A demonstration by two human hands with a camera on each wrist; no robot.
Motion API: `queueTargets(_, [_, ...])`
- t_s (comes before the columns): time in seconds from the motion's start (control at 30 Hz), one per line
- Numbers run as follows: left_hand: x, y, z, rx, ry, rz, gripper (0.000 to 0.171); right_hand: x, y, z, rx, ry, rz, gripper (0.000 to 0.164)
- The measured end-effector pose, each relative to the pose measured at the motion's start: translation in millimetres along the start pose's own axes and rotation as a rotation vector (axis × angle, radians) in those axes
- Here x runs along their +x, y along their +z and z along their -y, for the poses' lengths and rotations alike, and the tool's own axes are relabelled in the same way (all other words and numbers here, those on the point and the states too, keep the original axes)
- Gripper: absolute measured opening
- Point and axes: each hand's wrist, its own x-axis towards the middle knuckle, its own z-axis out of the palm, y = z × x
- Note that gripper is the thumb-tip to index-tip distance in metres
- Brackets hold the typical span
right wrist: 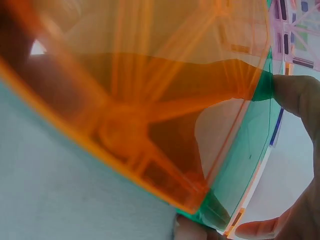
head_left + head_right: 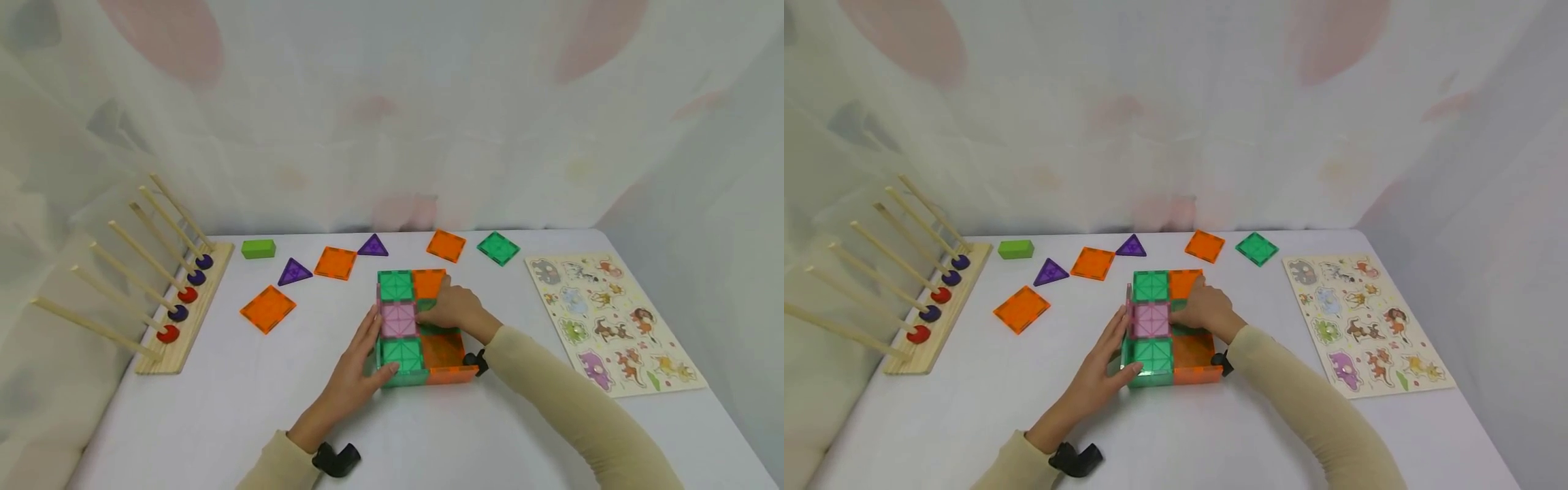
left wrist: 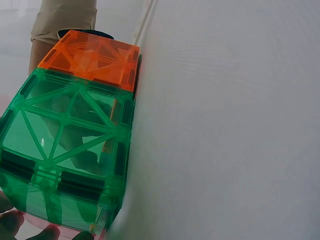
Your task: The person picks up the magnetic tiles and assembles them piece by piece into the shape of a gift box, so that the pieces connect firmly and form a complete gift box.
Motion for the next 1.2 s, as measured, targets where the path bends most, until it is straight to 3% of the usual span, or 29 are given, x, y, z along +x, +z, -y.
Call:
queueTargets(0.83, [-0.1, 1.5, -1.3, -0.011, -0.003, 0.003, 0.081, 1.0, -2.0, 2.4, -0.044, -0.003, 0.034, 0.119])
queueTargets(1.2, [-0.1, 1.6, -0.2, -0.021, -0.015, 0.012, 0.081, -0.4, 1.2, -0.6, 0.022, 0.026, 0.019, 0.12])
